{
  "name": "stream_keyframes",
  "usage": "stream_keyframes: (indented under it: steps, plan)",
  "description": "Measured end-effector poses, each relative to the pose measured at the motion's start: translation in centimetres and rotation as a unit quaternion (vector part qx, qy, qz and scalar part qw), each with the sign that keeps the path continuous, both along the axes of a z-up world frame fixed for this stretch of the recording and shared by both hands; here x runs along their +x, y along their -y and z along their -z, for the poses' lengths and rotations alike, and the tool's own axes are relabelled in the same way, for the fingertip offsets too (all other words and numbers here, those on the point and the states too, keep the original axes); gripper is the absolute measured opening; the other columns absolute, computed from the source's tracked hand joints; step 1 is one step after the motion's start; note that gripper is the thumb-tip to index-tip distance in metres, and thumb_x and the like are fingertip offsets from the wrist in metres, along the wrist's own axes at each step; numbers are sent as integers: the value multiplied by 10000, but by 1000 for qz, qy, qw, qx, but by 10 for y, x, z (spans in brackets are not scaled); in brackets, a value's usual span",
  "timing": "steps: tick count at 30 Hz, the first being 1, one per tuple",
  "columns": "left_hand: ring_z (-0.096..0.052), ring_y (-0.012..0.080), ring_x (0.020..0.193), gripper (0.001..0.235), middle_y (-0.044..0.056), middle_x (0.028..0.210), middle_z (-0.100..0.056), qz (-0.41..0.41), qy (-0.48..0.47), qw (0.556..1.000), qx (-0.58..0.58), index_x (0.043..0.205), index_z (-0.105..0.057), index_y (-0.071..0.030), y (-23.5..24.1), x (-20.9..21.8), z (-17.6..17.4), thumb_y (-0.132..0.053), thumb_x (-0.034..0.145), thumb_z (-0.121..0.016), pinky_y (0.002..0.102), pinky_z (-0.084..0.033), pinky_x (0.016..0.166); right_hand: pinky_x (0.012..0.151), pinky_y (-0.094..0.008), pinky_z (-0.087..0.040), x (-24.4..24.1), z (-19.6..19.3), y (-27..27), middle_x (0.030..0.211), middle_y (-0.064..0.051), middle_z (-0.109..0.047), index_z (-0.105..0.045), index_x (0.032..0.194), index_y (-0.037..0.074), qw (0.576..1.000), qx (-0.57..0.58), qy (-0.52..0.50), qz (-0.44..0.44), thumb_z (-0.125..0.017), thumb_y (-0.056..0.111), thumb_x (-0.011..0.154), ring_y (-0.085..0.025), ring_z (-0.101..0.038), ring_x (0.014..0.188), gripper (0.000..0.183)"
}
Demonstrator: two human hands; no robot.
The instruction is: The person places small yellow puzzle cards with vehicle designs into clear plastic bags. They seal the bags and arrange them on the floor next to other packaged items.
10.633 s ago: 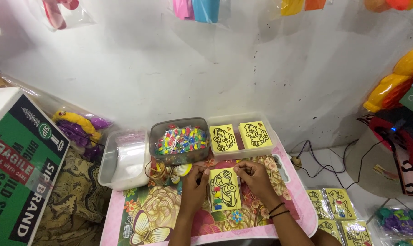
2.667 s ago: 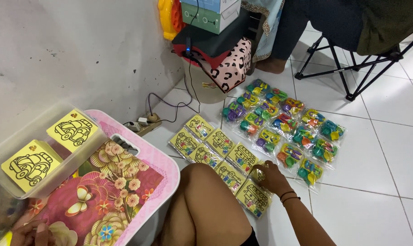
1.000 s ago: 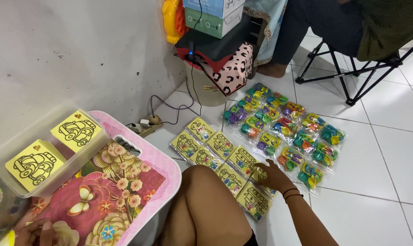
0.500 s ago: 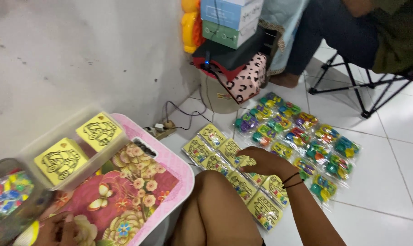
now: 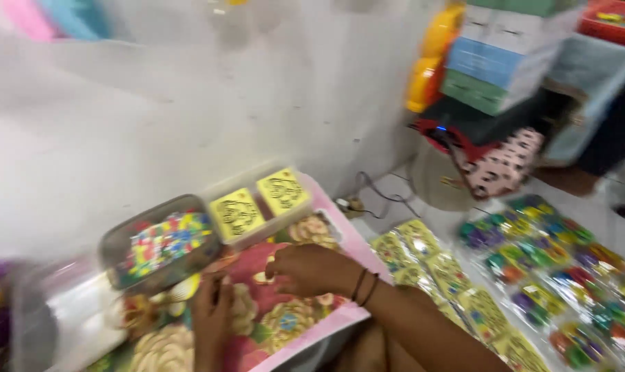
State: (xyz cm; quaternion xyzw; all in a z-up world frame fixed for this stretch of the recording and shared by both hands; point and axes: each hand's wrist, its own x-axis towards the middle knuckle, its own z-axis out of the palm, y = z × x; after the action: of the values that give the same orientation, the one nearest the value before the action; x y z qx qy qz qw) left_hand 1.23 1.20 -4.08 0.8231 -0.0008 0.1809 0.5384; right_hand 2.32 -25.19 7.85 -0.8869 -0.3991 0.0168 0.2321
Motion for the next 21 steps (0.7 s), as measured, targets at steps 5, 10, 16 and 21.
stream_keyframes:
  steps: [5,10,16,21]
  plan:
    - [-489,124,596,203,26,707,-607,14,-14,990,-141,977,-661,-49,6,-9,-23,-181,1037,-519,290,-423,562,706,-443,-520,25,21,-85,917,-77,-742,-709,881,113,995,-21,100,-15,-552,177,865,-306,-657,756,170]
    - [-492,133,607,293,33,698,-599,19,16,986,-166,886,-672,-35,5,-7,-26,-191,1053,-488,291,-428,573,542,-448,-461,45,52,-110,714,-72,-691,-663,770,162,987,1,154,37,-658,338,852,-315,-619,568,195]
    - [-476,128,578,373,37,658,-595,49,54,979,-192,864,-704,-21,11,-11,-37,-211,1058,-449,283,-405,552,572,-414,-461,49,66,-109,701,-3,-688,-586,744,207,986,48,148,62,-685,291,812,-261,-642,601,146]
    - [-538,147,583,455,50,676,-678,30,41,982,-184,905,-741,-21,7,-12,-20,-255,1069,-387,290,-448,577,571,-445,-493,46,61,-111,846,-38,-766,-805,1032,321,989,56,113,73,-660,264,741,-320,-663,655,330]
